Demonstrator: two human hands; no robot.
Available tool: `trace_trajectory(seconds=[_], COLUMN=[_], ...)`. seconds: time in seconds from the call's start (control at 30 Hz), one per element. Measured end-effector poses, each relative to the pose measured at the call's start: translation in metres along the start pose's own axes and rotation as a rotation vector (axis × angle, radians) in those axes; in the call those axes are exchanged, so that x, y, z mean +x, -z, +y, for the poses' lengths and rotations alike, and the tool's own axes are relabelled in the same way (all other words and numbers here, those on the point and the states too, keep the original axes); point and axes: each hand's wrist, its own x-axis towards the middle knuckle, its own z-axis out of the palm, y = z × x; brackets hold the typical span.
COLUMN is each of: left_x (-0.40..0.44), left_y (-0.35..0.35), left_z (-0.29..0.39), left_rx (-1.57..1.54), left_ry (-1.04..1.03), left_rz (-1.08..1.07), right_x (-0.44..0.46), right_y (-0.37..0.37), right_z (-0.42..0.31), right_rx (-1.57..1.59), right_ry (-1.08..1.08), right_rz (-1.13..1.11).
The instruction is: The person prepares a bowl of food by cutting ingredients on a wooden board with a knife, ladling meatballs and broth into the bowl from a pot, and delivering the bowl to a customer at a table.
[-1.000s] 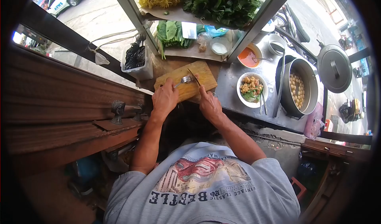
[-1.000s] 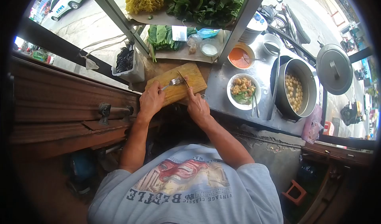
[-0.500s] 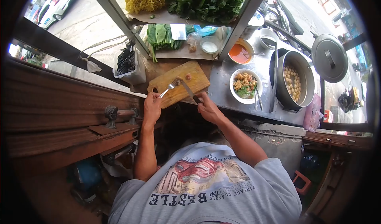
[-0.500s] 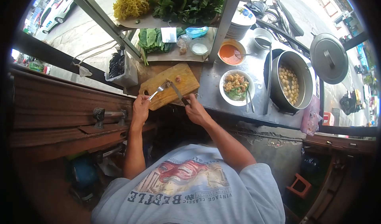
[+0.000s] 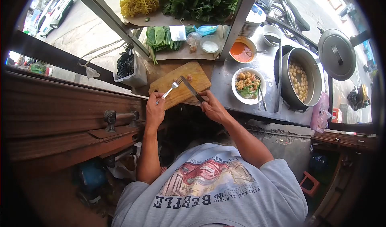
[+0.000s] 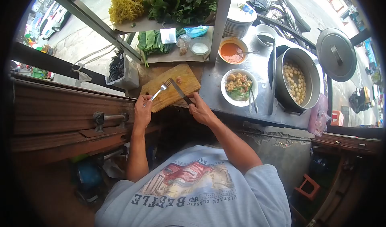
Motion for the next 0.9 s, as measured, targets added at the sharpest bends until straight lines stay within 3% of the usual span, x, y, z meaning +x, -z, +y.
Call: trace_trajectory(seconds=[0.2,0.4,0.63,0.9], left_x=[-0.009,0.000,0.033,0.035], left_y=[0.020,-0.004,-0.029,-0.025], left_z=[0.011,0.038,0.067,0.036], left_rx=[0.118,0.307,0.626,0.484], left_ry=[0.124,-0.057,-0.141,-0.162], left_rz=[0.075,0.046,-0.069,-0.073], right_x=[-0.004,-0.027,-0.029,0.011], right_y=[0.005,0.019,0.030,0.030], right_z=[0.003,-0.024,-0.012,0.005], right_rx=[-0.245,-0.260,-0.384,-0.078], right_ry=[-0.017,-0.143,-0.069,-0.031], right_rz=[0.046,0.139,0.191,0.070])
